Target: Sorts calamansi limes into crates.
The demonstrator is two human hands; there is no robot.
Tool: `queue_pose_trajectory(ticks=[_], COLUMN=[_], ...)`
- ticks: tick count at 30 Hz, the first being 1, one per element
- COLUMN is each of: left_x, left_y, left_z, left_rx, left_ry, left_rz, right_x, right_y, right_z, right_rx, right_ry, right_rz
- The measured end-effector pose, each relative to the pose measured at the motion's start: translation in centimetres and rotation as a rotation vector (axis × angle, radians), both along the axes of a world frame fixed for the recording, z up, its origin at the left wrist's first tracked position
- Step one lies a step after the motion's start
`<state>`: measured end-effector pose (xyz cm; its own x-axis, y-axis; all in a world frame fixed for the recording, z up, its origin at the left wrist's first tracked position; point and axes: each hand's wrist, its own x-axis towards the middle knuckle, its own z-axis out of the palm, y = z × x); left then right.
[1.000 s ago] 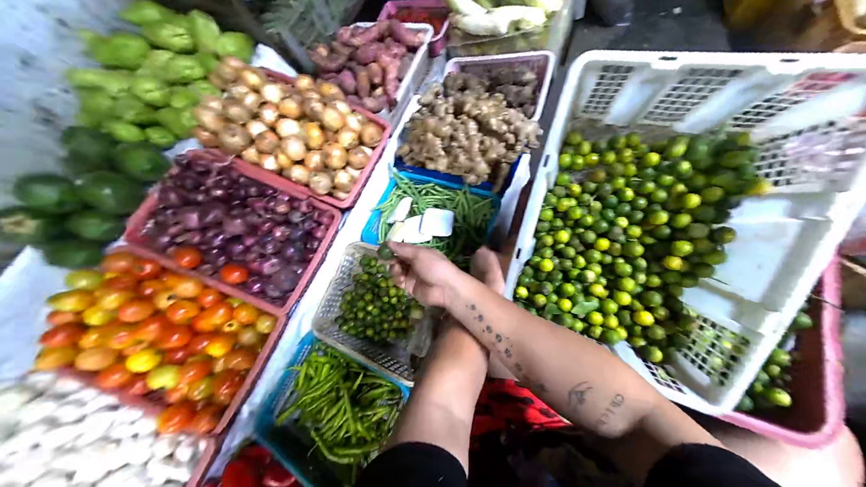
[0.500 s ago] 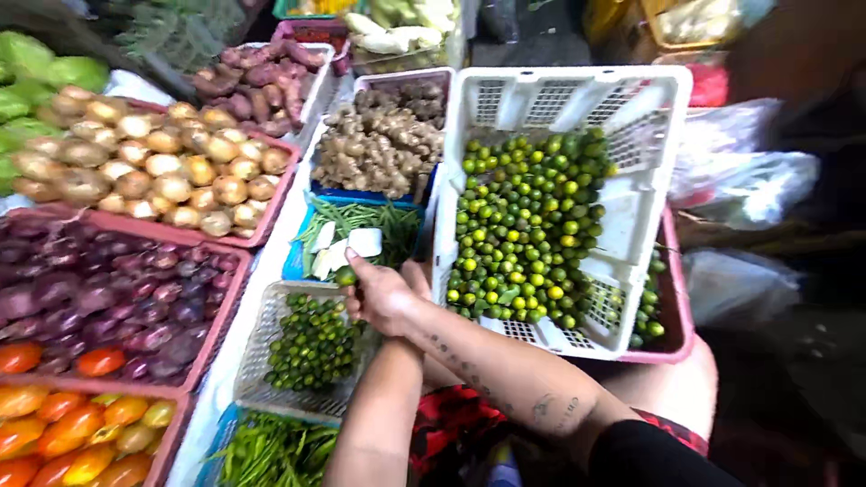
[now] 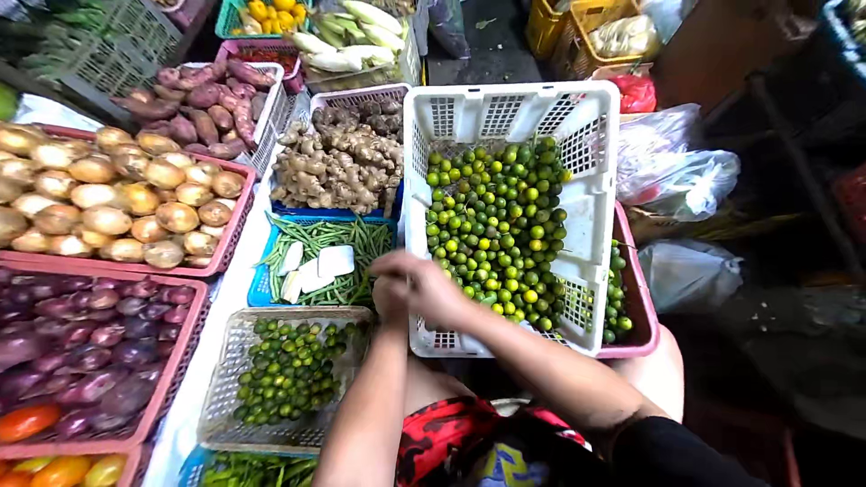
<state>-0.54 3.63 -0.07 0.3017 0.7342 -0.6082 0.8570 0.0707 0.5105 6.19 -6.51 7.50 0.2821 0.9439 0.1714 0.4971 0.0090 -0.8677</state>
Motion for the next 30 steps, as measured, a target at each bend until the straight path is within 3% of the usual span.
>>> queue_pose_trajectory(ticks=[3,6,10,14,25,30], left_x=[0.0,0.0,0.2,0.3,0.1,0.0], left_y=[-0.7,-0.6,-0.4,-0.7,-0.9,-0.9], left_z=[-3.3,-3.0,-2.9,-3.0,-3.1,-3.4], left_rx=[0.187,0.175,0.183,0.193,0.235,0.261], left_ry=[0.034,0.046,0.037,0.068,0.087,0.067], left_rz=[0.078,0.056,0.066,0.055,0.023,0.037], right_x=[9.7,16.5,16.8,15.2,18.3,18.2], right_y=[-1.8,-2.1,-1.3,0.2,0.3,-1.7], right_z=[-4.0,-8.2,-8.0,-7.2,-7.2,-8.3], right_rx=[-0.201,-0.464,-0.708,-0.863,-0.799,-0.631], right_ry=[-0.337,-0.558,-0.791,-0.837,-0.681,-0.595], right_rz=[-0.381,-0.389,-0.208,-0.216,-0.092,-0.231])
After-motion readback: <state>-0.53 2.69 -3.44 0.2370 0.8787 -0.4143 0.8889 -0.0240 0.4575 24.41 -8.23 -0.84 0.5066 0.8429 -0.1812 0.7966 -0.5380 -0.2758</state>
